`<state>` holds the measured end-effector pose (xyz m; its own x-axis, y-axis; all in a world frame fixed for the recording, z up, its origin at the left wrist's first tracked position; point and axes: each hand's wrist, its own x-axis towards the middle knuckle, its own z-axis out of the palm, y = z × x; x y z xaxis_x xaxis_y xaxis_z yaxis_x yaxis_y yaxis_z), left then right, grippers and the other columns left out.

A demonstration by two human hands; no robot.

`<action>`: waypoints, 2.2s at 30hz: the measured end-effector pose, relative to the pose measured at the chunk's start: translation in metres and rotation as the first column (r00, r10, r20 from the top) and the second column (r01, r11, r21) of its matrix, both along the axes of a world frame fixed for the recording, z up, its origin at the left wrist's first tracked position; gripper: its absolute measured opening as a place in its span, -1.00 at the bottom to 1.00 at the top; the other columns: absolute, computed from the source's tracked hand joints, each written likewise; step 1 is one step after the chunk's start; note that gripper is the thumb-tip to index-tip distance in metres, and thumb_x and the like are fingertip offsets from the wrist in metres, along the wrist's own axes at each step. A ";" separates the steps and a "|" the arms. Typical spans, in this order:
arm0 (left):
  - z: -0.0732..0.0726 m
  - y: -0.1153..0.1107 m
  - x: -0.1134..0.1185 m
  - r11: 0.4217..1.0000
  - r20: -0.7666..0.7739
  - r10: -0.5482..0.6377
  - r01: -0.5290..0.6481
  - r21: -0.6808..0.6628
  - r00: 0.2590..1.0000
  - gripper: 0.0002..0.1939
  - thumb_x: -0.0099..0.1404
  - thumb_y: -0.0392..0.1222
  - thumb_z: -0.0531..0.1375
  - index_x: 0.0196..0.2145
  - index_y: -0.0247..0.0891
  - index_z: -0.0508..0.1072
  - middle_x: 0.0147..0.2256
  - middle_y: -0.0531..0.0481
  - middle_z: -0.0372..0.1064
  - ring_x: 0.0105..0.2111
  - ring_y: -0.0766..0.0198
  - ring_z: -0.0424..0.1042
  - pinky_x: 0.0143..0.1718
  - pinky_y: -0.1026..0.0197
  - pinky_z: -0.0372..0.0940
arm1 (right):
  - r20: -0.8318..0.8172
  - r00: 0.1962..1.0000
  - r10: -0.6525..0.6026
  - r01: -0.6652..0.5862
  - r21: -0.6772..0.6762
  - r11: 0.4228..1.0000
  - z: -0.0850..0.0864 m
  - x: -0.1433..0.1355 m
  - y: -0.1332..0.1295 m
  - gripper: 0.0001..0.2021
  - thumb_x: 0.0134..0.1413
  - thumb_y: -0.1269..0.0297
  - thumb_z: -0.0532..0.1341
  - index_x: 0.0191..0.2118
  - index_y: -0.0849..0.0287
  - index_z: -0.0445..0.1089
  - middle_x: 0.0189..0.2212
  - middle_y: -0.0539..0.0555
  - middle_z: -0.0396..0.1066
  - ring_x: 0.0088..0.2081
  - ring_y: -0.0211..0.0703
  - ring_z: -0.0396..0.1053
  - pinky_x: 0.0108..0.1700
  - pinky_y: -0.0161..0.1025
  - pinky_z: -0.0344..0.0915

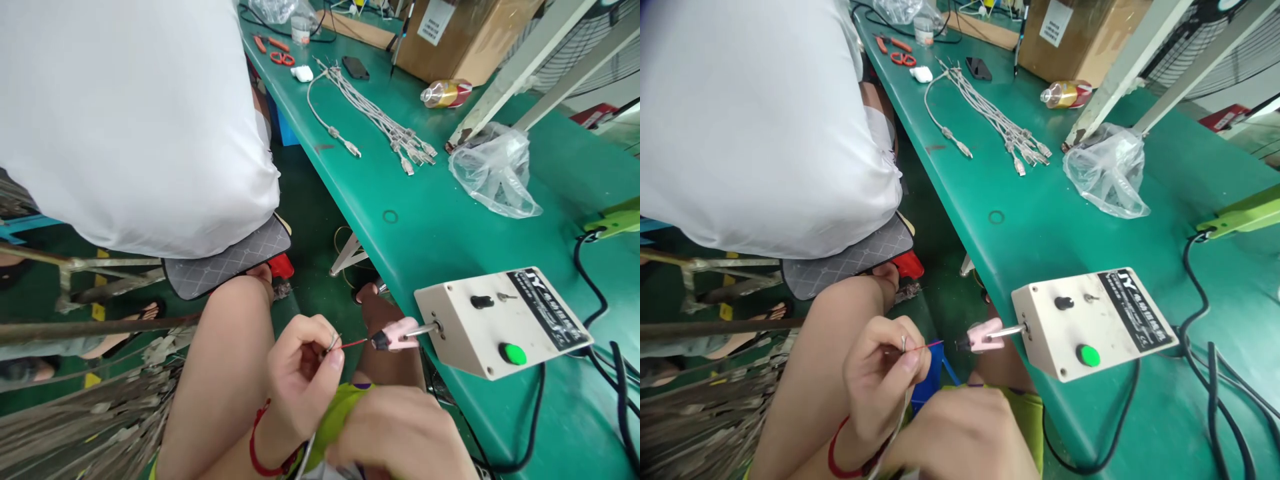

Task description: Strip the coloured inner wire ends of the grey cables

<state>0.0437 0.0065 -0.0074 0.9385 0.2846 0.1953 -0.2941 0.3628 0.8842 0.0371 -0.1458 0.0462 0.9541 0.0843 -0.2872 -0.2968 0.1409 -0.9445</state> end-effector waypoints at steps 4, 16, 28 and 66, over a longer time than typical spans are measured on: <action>0.001 -0.001 -0.002 0.995 0.008 -0.049 0.048 0.083 0.999 -0.89 0.69 -0.21 0.28 -0.11 -0.10 0.48 -0.34 0.10 0.34 -0.51 0.37 0.30 -0.51 0.33 0.19 | 0.032 0.991 0.134 -0.116 -0.327 0.938 -0.014 0.010 -0.007 -0.71 0.35 -0.03 0.48 -0.27 0.06 0.78 -0.32 0.16 0.71 -0.31 0.06 0.60 -0.23 -0.10 0.48; 0.001 -0.006 0.002 0.995 -0.078 -0.098 0.101 0.028 0.992 -0.72 0.68 -0.01 0.30 -0.21 -0.16 0.46 -0.39 0.09 0.30 -0.56 0.40 0.19 -0.55 0.30 0.13 | -0.125 0.965 -0.232 0.263 0.473 0.841 -0.033 0.017 0.013 -0.53 0.37 -0.15 0.42 0.22 -0.01 0.70 -0.47 -0.09 0.18 -0.51 -0.24 0.00 -0.46 -0.29 0.20; -0.004 -0.012 0.006 0.991 -0.091 -0.135 0.137 0.011 0.987 -0.71 0.68 -0.04 0.30 -0.23 -0.16 0.42 -0.40 0.11 0.27 -0.54 0.39 0.21 -0.52 0.29 0.11 | -0.093 0.928 -0.361 0.364 0.439 0.822 -0.042 0.019 0.021 -0.68 0.34 -0.16 0.54 -0.01 -0.08 0.77 -0.71 -0.20 0.05 -0.58 -0.29 -0.13 -0.47 -0.38 0.18; 0.011 -0.005 -0.005 0.970 0.187 -0.023 -0.024 0.243 0.982 -0.89 0.64 -0.28 0.24 -0.13 -0.13 0.43 -0.39 0.10 0.34 -0.48 0.34 0.33 -0.46 0.33 0.27 | -0.041 0.968 -0.248 0.251 0.213 0.944 -0.038 -0.043 0.031 -0.83 0.37 0.10 0.56 -0.03 -0.02 0.81 -0.57 -0.05 0.38 -0.53 -0.26 0.25 -0.43 -0.33 0.26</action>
<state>0.0384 0.0014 0.0037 0.8784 0.2073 0.4306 -0.4627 0.1434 0.8748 -0.0062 -0.1147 0.0077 0.9488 -0.0946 -0.3015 -0.2385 0.4112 -0.8798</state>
